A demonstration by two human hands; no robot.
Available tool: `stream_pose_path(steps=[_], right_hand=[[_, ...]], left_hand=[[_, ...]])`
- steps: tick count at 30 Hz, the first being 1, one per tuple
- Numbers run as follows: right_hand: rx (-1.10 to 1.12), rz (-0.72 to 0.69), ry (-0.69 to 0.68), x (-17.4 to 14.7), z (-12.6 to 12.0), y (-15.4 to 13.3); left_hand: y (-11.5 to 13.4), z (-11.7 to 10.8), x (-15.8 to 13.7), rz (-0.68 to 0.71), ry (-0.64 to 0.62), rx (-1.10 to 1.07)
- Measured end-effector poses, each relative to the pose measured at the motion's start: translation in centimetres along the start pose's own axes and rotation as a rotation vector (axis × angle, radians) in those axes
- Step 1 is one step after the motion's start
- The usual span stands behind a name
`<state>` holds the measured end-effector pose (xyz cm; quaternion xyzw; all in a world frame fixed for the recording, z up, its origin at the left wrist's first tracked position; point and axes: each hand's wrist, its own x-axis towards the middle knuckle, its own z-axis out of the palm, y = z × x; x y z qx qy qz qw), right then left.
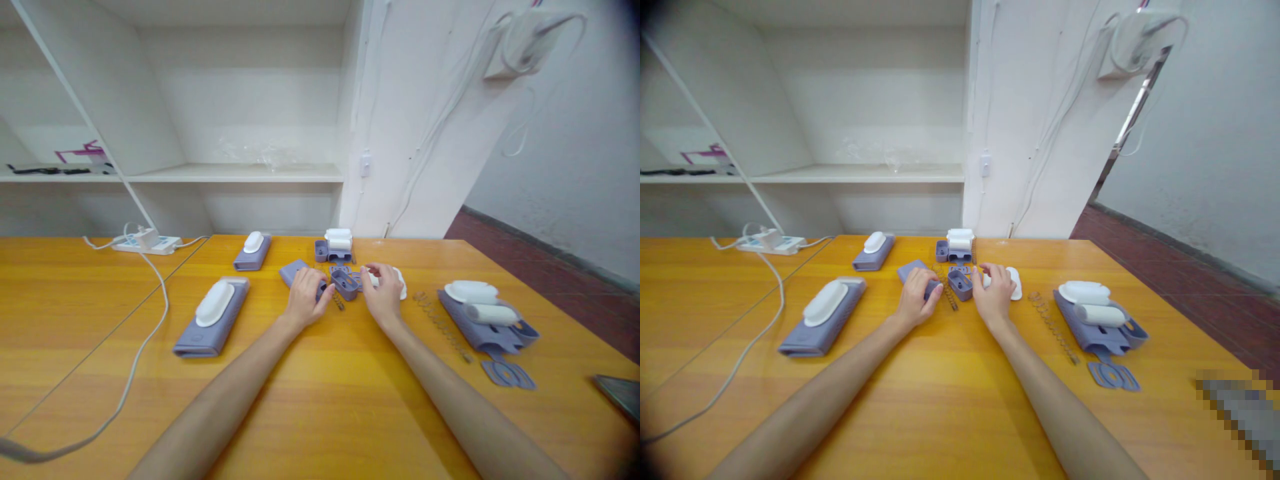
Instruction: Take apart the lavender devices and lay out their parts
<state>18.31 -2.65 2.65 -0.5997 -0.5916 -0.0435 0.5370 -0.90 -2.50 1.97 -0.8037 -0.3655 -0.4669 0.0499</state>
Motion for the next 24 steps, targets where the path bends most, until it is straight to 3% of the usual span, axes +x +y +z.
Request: stream_pose_path(steps=[7,14,19,24], right_hand=[[-0.068,-0.155,-0.085,-0.9,-0.1,-1.2],[-0.098,-0.393,-0.294,-2.3,-0.3,-4.3],[-0.169,-0.505,-0.457,-3.3,0.4,-5.5],[-0.213,-0.541,-0.523,-3.6,1.5,-5.3]], left_hand=[[-0.2,0.1,-0.1,-0.044,0.036,-0.01],[-0.4,-0.1,-0.1,-0.148,0.086,-0.034],[-0.5,-0.1,-0.3,-0.123,0.117,-0.069],[-0.4,-0.2,-0.2,-0.092,0.11,-0.082]])
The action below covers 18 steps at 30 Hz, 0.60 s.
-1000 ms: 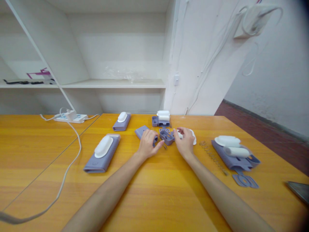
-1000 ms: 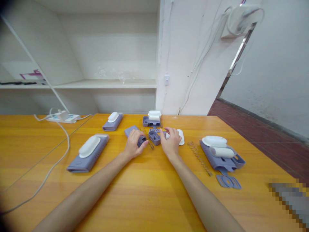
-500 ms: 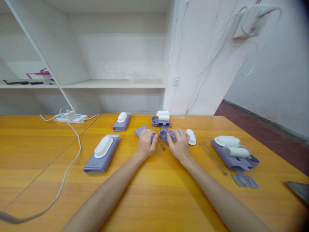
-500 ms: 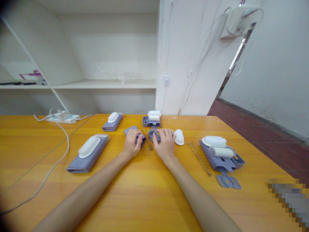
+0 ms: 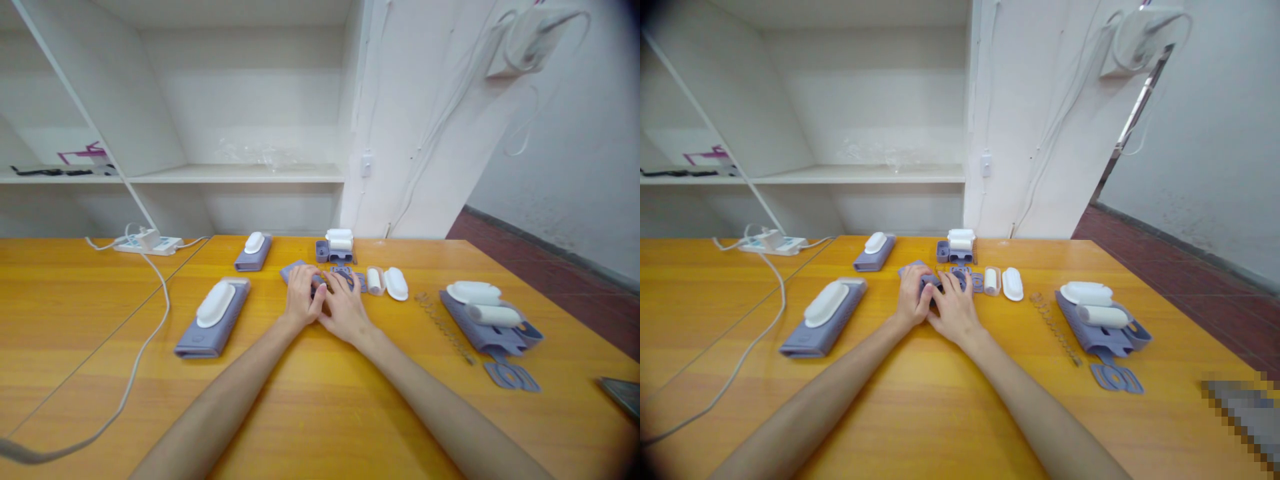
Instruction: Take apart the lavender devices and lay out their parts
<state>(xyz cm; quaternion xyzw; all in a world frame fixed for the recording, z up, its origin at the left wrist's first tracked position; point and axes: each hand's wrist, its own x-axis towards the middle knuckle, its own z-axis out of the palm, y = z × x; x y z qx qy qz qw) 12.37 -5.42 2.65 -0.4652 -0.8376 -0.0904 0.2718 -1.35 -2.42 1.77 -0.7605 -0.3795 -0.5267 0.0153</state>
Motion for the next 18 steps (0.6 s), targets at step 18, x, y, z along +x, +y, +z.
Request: stream_pose_path(steps=[18], right_hand=[[0.257,-0.093,0.032,2.2,3.1,0.5]], left_hand=[[0.1,-0.1,-0.3,0.094,-0.037,0.032]])
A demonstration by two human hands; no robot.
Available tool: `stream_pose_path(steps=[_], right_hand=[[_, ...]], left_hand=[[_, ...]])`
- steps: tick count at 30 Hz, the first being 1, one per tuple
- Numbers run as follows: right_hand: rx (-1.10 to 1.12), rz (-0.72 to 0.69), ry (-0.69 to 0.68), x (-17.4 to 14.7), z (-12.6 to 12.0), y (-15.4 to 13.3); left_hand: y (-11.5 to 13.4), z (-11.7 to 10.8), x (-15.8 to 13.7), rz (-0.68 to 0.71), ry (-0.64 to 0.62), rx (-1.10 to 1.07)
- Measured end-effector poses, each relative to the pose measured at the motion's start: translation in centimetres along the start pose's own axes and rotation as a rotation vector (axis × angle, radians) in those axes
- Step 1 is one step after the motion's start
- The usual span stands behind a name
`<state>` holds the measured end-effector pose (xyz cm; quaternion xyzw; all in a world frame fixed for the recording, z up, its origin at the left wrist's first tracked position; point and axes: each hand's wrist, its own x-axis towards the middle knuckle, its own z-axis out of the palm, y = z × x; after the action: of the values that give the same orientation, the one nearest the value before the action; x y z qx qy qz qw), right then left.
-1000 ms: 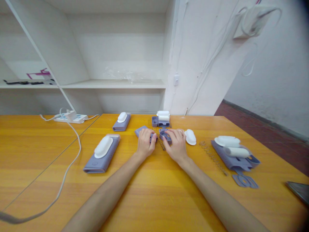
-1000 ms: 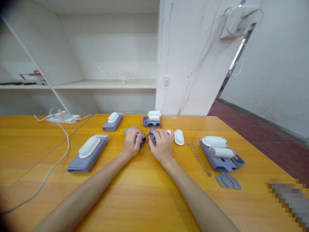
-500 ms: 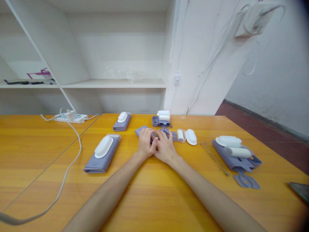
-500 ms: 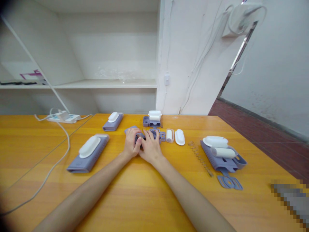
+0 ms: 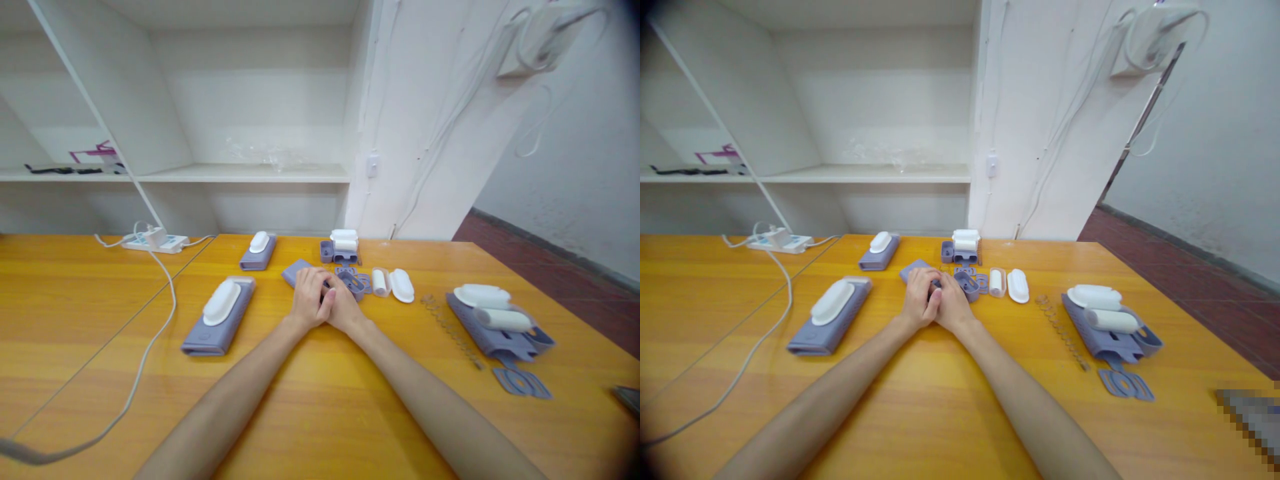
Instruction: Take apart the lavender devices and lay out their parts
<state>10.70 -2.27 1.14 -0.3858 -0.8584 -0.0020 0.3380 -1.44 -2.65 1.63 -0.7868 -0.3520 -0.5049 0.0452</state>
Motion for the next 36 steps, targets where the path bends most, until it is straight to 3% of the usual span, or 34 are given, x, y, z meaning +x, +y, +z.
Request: stream_pose_path(steps=[8,14,19,23,26,32,36], right_hand=[[0.071,-0.161,0.089,-0.1,-1.0,0.7],[0.026,-0.117,0.228,0.6,-4.2,1.1],[-0.065,-0.051,0.386,1.5,-6.7,3.2],[-0.162,0.072,0.495,1.7,-8.5,6.5],[-0.258,0.228,0.498,1.7,-9.9,9.3],[-0.421,0.605,0.235,0.3,-12.6,14.6],[-0.45,0.738,0.133,-1.5,-14.2,17.6]], left_hand=[[0.7,-0.1,-0.1,0.172,-0.006,0.054],[0.8,0.2,-0.4,0.203,0.169,0.119],[0.6,0.4,-0.3,0.208,0.171,0.116],[0.5,0.5,-0.2,0.202,0.1,0.113],[0.5,0.6,-0.1,0.189,0.059,0.118],[0.6,0.6,0.0,0.156,0.017,0.134],[0.7,0.5,0.0,0.145,0.007,0.135]])
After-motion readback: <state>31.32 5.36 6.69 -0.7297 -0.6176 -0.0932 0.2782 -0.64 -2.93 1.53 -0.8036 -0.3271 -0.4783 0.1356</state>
